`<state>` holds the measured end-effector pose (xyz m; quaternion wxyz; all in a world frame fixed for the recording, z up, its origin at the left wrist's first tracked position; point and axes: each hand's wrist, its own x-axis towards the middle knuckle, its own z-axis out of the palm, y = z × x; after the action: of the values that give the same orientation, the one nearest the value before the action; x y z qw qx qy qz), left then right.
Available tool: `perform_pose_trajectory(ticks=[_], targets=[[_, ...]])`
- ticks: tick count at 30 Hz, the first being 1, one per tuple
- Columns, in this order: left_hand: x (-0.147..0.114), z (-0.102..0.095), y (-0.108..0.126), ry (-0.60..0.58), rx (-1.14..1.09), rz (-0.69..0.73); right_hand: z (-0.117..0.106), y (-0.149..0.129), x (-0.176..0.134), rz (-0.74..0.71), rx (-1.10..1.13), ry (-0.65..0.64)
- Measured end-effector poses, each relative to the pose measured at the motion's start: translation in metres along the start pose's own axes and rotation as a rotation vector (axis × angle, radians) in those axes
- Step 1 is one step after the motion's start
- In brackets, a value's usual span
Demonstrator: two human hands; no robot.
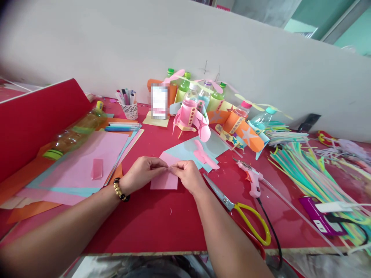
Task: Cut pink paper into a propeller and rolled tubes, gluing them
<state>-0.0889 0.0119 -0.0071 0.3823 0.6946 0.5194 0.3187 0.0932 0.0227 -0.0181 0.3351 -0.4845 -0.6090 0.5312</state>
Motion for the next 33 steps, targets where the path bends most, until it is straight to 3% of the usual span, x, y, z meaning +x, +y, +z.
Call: perform_pose_trajectory(ticks=[8,16,22,33], targets=[[0.0,-0.002,0.0,-0.046,0.005,-0.007,-0.002,-0.003,-0.001,-0.026,-0.083,-0.019],[0.004,-0.015,0.0,-0.02,0.052,-0.002,-0.007,-0.002,0.001,0.005,0.079,0.023],[0.006,-0.023,-0.005,-0.036,-0.054,-0.001,-0.012,-0.002,0.003,0.008,0.143,0.084],[0.005,-0.012,-0.009,-0.011,-0.193,-0.061,-0.008,0.0,0.004,0.026,0.207,0.079]])
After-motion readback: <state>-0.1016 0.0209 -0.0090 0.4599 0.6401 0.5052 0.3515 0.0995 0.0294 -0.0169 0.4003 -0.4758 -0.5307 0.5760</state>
